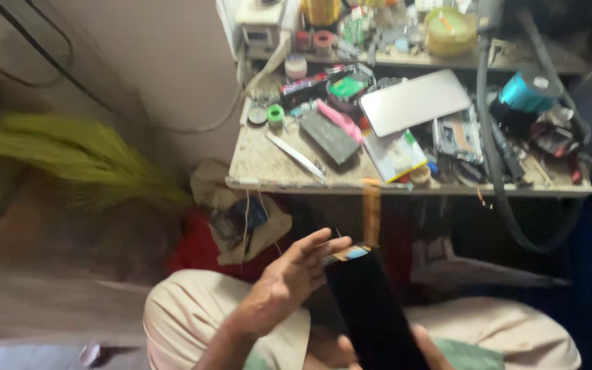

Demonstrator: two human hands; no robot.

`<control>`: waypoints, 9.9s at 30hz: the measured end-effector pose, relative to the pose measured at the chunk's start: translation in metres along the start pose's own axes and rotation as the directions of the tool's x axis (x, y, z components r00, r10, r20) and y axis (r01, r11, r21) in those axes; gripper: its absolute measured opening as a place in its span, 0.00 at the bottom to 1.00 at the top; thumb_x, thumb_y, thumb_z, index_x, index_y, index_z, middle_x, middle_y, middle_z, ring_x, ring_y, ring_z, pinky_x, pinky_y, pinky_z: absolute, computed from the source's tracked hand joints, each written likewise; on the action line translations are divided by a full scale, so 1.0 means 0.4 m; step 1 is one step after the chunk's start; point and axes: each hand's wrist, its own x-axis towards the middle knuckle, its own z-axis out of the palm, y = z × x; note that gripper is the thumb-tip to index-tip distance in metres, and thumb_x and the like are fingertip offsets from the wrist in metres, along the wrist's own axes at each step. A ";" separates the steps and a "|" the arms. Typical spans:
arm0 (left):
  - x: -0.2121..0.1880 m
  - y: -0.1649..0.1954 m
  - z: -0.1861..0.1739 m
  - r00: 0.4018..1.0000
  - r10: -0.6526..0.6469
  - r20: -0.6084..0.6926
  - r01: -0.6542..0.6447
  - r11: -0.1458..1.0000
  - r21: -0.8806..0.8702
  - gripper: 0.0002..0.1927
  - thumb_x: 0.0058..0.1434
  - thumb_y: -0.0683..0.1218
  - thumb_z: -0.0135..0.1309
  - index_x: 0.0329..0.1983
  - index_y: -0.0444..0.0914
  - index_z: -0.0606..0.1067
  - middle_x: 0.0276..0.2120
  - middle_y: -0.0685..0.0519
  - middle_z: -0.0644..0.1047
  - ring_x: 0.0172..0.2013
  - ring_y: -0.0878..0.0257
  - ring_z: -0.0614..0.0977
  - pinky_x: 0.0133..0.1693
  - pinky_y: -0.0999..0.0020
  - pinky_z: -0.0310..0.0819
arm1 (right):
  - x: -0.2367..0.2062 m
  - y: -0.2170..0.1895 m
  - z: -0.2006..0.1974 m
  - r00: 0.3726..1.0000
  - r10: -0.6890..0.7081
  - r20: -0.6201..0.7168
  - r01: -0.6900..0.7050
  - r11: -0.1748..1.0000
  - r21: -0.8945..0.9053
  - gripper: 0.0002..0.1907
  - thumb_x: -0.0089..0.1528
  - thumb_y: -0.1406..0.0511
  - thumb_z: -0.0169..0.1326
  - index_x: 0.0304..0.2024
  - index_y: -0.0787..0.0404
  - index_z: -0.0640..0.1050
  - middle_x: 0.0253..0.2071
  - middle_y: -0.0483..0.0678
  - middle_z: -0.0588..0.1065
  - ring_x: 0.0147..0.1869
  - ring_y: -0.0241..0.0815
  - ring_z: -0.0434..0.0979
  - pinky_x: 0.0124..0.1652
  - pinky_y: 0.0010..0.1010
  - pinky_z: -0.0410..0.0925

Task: The person sits on the floor and uses a metal pry tool to work along the edge of a smartphone screen, then presses and aligns the screen assembly and an orange flex cable onto the phone body, smoothing the screen with their hand.

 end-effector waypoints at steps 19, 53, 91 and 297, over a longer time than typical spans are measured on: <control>-0.105 -0.146 0.114 0.743 -0.214 -0.635 -0.159 0.864 -0.477 0.40 0.68 0.70 0.25 0.72 0.40 0.58 0.57 0.44 0.75 0.60 0.49 0.75 0.62 0.50 0.69 | 0.082 0.057 0.153 0.889 -0.326 0.321 0.094 -0.557 -0.825 0.47 0.71 0.41 0.34 0.74 0.74 0.51 0.73 0.62 0.65 0.83 0.64 0.50 0.75 0.57 0.38; -0.115 -0.145 0.106 0.764 -0.067 -0.642 -0.295 0.849 -0.439 0.45 0.63 0.74 0.25 0.75 0.42 0.55 0.59 0.46 0.72 0.61 0.52 0.75 0.64 0.52 0.69 | 0.166 0.143 0.207 0.885 -0.337 0.322 -0.039 -0.742 -0.669 0.38 0.55 0.59 0.52 0.67 0.67 0.66 0.68 0.56 0.67 0.80 0.57 0.52 0.72 0.60 0.38; -0.139 -0.116 0.124 0.826 0.062 -0.560 -0.279 0.909 -0.310 0.45 0.70 0.73 0.25 0.72 0.34 0.58 0.62 0.42 0.71 0.63 0.49 0.72 0.66 0.53 0.65 | 0.201 0.147 0.264 0.859 -0.356 0.369 -0.010 -0.732 -0.682 0.40 0.53 0.65 0.50 0.69 0.68 0.64 0.69 0.56 0.70 0.82 0.58 0.52 0.73 0.56 0.31; -0.149 -0.025 0.105 0.696 -0.248 -0.674 -0.186 0.844 -0.503 0.41 0.69 0.69 0.24 0.66 0.35 0.68 0.51 0.45 0.80 0.52 0.54 0.81 0.57 0.58 0.73 | 0.223 0.018 0.259 0.874 0.060 0.481 0.365 -0.735 -0.571 0.37 0.59 0.65 0.49 0.70 0.70 0.63 0.69 0.50 0.70 0.83 0.56 0.49 0.75 0.57 0.27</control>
